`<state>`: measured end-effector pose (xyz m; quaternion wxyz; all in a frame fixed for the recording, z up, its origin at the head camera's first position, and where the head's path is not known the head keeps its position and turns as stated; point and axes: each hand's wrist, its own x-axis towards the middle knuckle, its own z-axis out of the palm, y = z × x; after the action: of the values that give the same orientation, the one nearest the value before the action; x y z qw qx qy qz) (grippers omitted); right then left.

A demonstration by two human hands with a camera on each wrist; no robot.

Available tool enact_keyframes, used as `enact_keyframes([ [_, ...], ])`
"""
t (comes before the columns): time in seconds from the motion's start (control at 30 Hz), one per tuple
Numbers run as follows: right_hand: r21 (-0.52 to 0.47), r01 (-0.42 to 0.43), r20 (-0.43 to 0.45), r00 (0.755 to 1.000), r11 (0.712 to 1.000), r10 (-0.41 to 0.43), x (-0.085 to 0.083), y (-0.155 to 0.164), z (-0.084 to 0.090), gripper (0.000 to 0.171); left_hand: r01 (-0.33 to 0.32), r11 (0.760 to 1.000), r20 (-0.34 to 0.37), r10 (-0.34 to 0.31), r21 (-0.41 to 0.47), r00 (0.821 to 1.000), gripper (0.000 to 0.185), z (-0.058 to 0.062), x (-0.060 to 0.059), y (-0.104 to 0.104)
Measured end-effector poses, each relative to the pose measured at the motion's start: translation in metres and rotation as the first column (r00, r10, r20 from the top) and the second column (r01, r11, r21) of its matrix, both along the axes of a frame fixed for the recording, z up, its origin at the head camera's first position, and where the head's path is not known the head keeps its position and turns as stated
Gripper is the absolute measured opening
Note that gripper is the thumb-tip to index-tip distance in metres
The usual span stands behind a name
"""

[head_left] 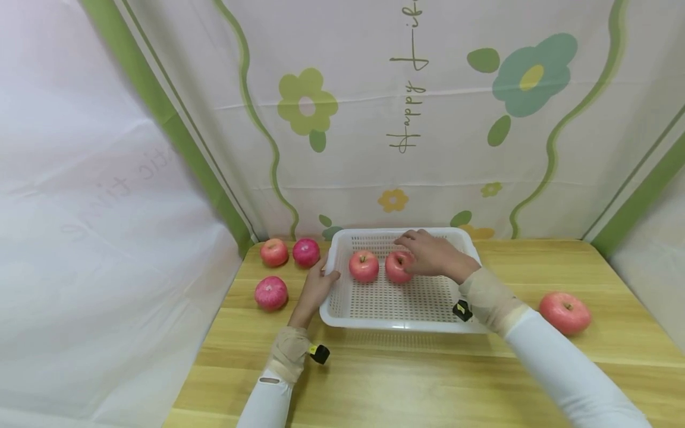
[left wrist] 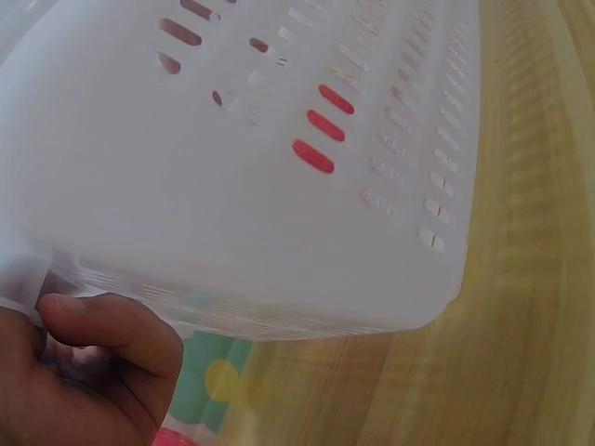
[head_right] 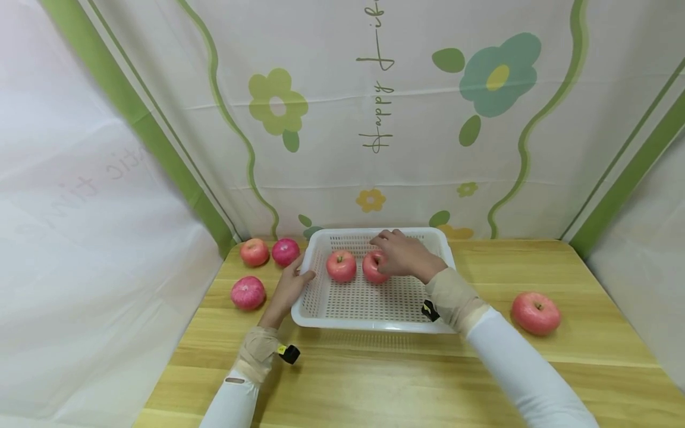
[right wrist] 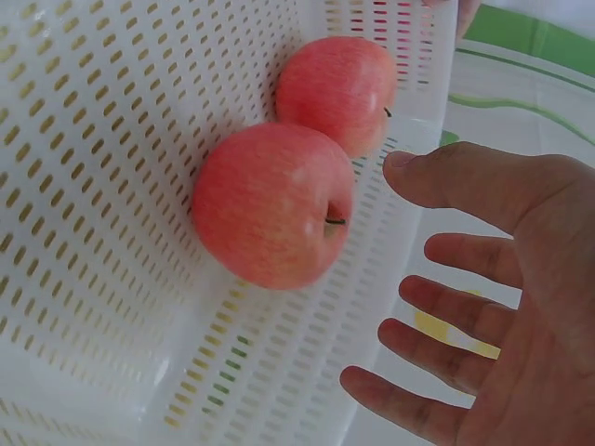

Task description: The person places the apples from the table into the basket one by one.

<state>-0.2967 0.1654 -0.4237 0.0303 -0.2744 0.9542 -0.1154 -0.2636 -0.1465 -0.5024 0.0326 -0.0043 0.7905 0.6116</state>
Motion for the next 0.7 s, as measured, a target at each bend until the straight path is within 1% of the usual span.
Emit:
enact_keyframes([
  [0.13,0.005,-0.019,-0.053,0.998,1.000,0.019,0.004,0.010,0.005,0.061,-0.001,1.000,0.013,0.001,-0.001,1.000,0.072,0.000,0.000,0.001],
  [0.27,0.014,-0.016,-0.078,0.997,1.000,0.017,0.008,0.020,0.010,0.065,-0.009,1.000,0.014,0.009,-0.011,1.000,0.072,0.000,0.000,0.001],
  [0.43,0.029,-0.004,-0.083,0.997,1.000,0.006,0.013,0.031,0.015,0.067,-0.013,1.000,0.021,0.013,-0.017,1.000,0.072,0.001,0.000,0.001],
  [0.7,-0.010,0.000,-0.082,0.997,1.000,-0.001,0.019,0.051,0.020,0.066,-0.011,1.000,0.012,0.011,-0.002,1.000,0.071,0.000,-0.001,0.001],
])
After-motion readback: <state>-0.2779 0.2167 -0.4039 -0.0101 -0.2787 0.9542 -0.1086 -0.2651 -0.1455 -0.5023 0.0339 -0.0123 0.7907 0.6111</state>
